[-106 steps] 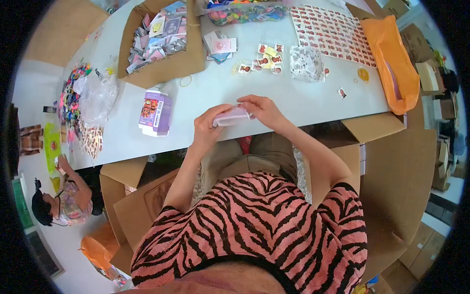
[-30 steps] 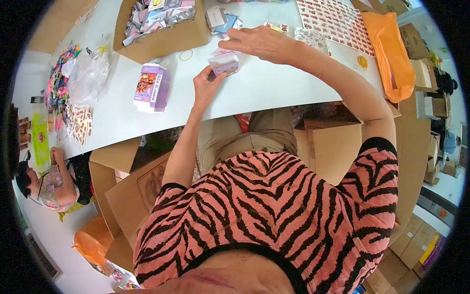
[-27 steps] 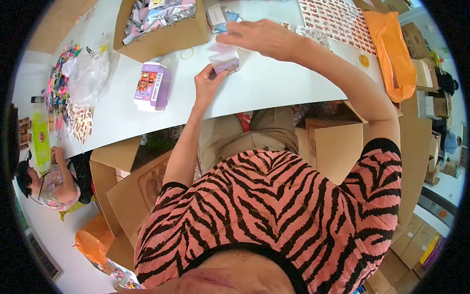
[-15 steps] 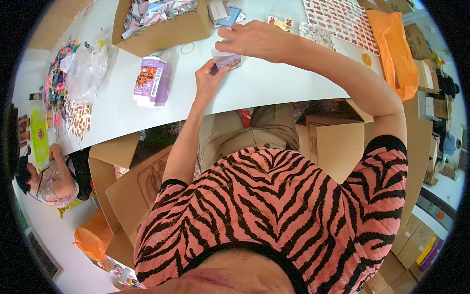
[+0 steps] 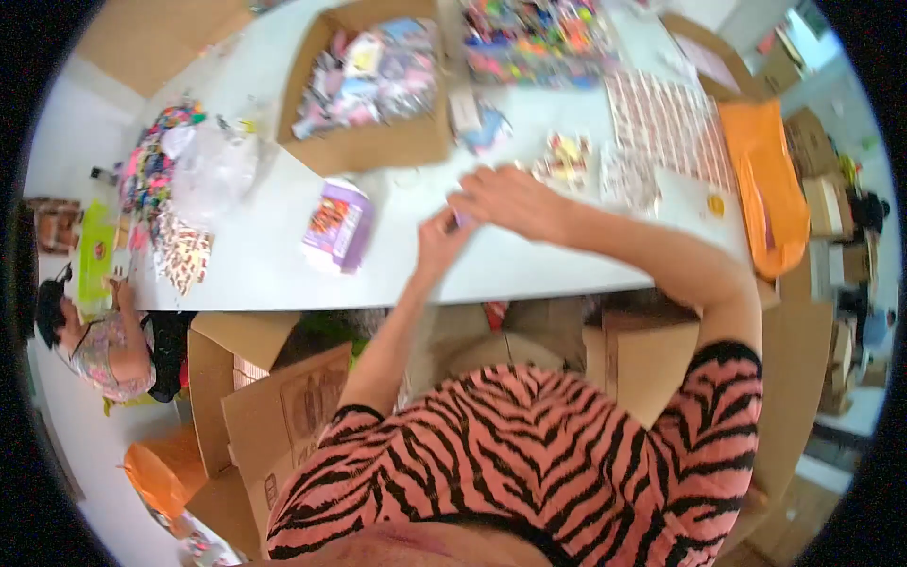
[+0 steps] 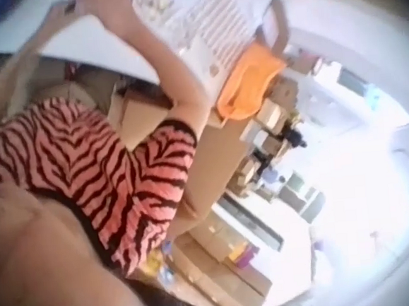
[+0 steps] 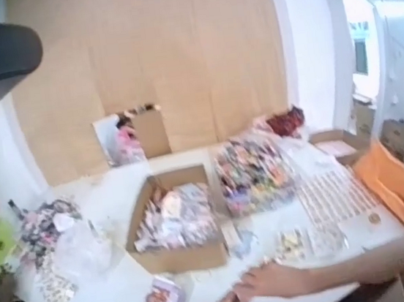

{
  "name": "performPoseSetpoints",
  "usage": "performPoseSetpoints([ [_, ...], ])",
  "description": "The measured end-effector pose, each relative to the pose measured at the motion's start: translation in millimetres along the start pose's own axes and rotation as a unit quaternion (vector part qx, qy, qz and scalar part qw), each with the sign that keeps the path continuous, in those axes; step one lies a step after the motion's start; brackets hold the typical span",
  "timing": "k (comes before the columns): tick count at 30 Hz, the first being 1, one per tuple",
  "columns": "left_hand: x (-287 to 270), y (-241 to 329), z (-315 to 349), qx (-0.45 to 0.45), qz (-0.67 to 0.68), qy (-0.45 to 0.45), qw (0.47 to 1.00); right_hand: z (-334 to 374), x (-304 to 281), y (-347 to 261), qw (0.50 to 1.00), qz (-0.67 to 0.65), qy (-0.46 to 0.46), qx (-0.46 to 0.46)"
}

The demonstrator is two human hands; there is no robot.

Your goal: Packaging small items into small purple boxes and then placing them into a large cardboard shipping box.

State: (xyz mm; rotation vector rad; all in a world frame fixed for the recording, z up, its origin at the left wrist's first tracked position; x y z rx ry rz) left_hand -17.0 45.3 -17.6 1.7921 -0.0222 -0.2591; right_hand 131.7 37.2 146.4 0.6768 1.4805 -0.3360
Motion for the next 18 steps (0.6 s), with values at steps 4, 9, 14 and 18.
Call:
performPoseSetpoints([
  [4, 7.3, 10.6, 7.2, -0.044, 0.060, -0.028, 0.997, 9.2, -12.8, -3.0, 0.999, -0.040, 0.017, 0.014],
  [9, 2.5, 20.6, 4.4, 0.000, 0.050, -0.018, 0.999, -1.1, -14.5, -1.5, 1.000, -0.011, -0.008, 0.005],
  [14, 4.9, 18.8, -0.5, 0.021, 0.044, -0.019, 0.999, -7.6, 1.7, 4.5, 1.000, -0.006, -0.003, 0.002],
  [18, 6.0, 13.0, -0.5, 0.035, 0.045, -0.009, 0.998, -4.3, 18.6, -3.9, 0.998, -0.003, -0.040, 0.050],
])
Point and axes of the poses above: each hand's wrist, its own z-axis away from the middle knuckle, its own x-axis out of the palm, y = z × x, the point moved 2 cm from there along -z, towards the middle knuckle, and after that the axes turned 7 degrees about z, right-handed, at the moved point
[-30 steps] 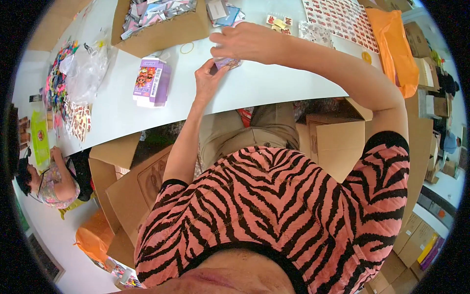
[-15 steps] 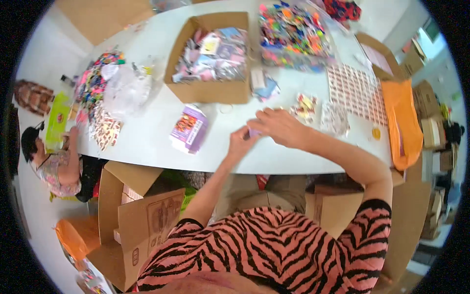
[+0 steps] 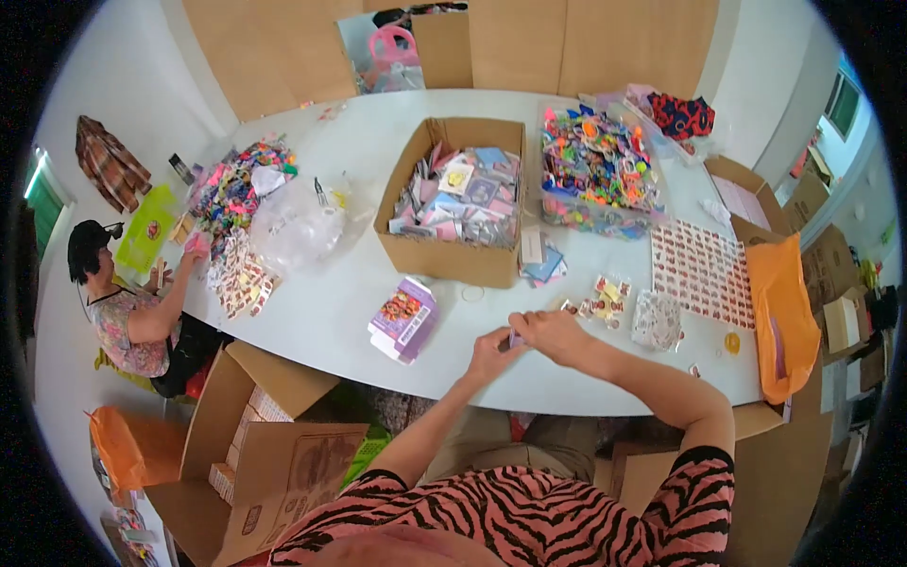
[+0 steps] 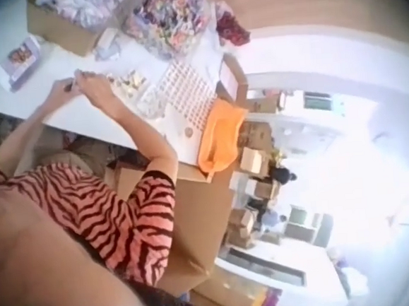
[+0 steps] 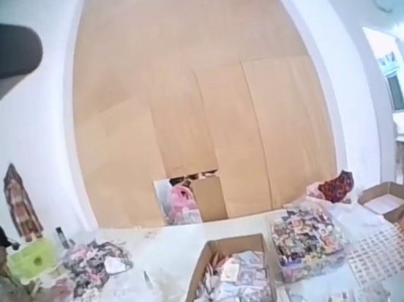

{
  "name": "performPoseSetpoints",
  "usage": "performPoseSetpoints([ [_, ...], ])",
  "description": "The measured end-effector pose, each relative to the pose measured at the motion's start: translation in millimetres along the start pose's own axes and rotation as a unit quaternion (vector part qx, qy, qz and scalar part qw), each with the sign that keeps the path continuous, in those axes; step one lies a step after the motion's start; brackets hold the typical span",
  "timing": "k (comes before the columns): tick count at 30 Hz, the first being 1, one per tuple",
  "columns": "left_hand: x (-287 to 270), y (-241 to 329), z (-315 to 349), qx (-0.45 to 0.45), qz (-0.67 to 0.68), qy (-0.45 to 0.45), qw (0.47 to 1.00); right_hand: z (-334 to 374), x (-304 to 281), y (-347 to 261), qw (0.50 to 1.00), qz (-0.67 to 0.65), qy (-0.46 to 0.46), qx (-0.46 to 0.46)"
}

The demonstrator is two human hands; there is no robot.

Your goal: Packaging small items into small purple boxes and then placing them into a large cardboard shipping box.

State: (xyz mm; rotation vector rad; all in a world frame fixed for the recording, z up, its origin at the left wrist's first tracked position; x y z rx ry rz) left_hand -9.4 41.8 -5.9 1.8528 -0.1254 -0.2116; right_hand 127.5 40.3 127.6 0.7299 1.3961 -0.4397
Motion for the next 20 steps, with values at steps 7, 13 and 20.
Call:
performPoseSetpoints([
  [7, 1.9, -11.8, 7.1, 0.018, 0.027, 0.006, 0.999, 20.0, 26.1, -5.9, 0.997, -0.038, 0.063, 0.004],
  [13, -4.5, 0.0, 6.6, -0.013, -0.019, -0.025, 0.999, 33.7, 13.3, -10.5, 0.983, -0.074, 0.164, 0.041],
  [20, -9.4, -19.7, 4.4, -0.053, -0.026, -0.048, 0.997, 94.4, -18.3, 93.7, 0.891, -0.186, 0.172, 0.376],
])
Point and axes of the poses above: each hand's wrist, its own z-axis away from the middle knuckle, its own x-axis out of the palm, y = z × x, the point moved 2 cm from there along -z, towards the middle knuckle, and after that the axes turned 7 degrees about z, right-handed, at the moved point
